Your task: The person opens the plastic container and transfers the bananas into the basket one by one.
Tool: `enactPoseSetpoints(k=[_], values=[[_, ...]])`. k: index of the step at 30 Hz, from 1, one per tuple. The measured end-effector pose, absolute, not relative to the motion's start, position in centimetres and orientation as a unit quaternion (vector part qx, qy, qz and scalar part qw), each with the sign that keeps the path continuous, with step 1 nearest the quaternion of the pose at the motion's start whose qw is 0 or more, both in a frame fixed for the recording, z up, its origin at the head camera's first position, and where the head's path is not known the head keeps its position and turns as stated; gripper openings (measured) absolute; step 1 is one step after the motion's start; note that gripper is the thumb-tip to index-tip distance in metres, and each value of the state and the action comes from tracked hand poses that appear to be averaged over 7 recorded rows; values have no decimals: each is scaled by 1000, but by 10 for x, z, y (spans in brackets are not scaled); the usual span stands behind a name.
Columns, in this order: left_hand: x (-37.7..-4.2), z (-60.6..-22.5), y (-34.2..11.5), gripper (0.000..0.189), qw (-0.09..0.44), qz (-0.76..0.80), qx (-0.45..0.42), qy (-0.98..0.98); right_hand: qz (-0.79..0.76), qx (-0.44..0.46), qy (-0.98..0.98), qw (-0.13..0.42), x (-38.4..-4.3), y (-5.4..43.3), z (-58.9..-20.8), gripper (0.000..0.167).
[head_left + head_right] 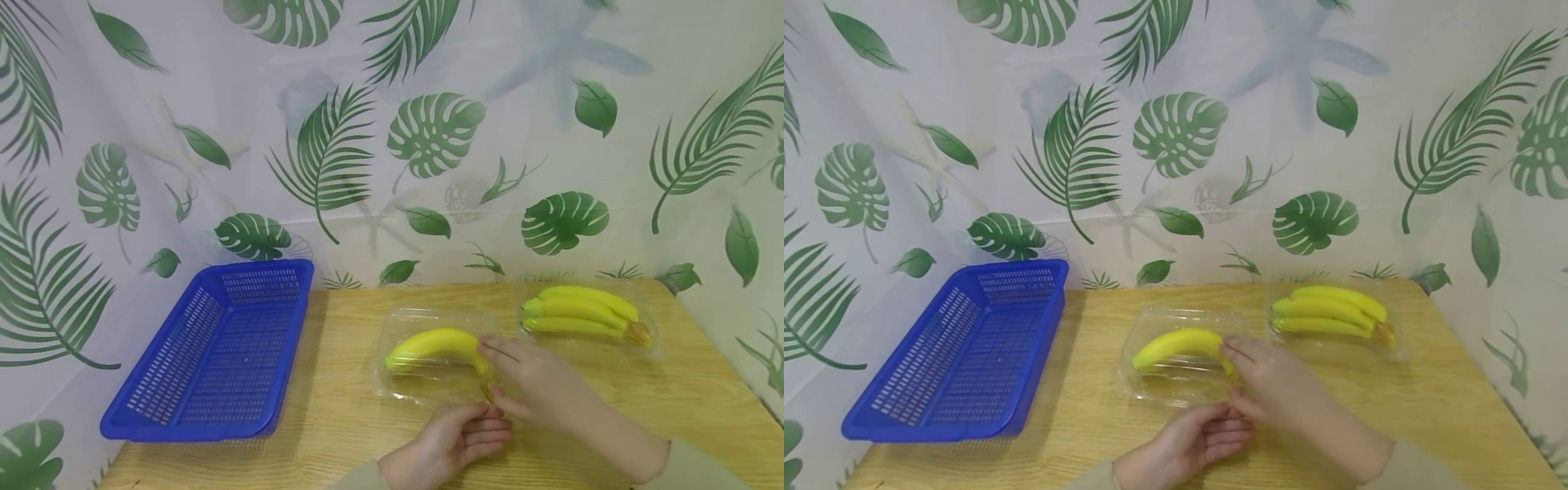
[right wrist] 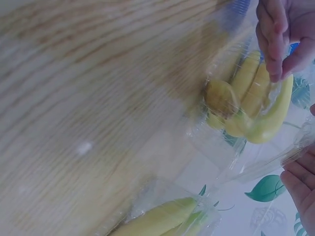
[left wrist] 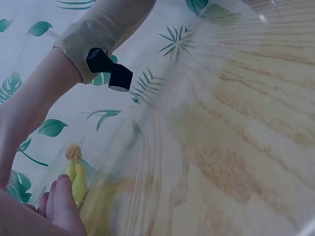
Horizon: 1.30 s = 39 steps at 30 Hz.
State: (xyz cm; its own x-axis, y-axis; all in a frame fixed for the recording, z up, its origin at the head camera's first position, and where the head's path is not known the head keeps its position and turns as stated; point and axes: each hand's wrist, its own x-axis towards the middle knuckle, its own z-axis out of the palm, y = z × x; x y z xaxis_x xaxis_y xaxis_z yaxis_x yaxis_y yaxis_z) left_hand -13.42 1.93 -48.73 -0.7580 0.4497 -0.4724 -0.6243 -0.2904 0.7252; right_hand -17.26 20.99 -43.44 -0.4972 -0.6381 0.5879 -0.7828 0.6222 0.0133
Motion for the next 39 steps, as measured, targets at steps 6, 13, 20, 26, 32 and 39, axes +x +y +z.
enactPoseSetpoints(k=[6, 13, 20, 26, 32, 39], values=[[-134, -487, 20, 38, 343, 801, -89, 483, 136, 397, -867, 270, -172, 208, -427, 65], [-134, -486, 21, 39, 345, 805, -88, 473, 152, 398, -863, 273, -177, 210, -423, 65], [-134, -485, 24, 36, 340, 808, -100, 471, 162, 387, -868, 267, -181, 210, -417, 59], [-133, -485, 22, 39, 345, 807, -90, 472, 176, 383, -869, 259, -186, 212, -415, 56], [-128, -485, 21, 42, 356, 804, -79, 470, 214, 373, -869, 243, -192, 215, -410, 52], [-122, -480, 22, 42, 381, 785, -70, 483, 237, 363, -868, 240, -197, 216, -402, 53]])
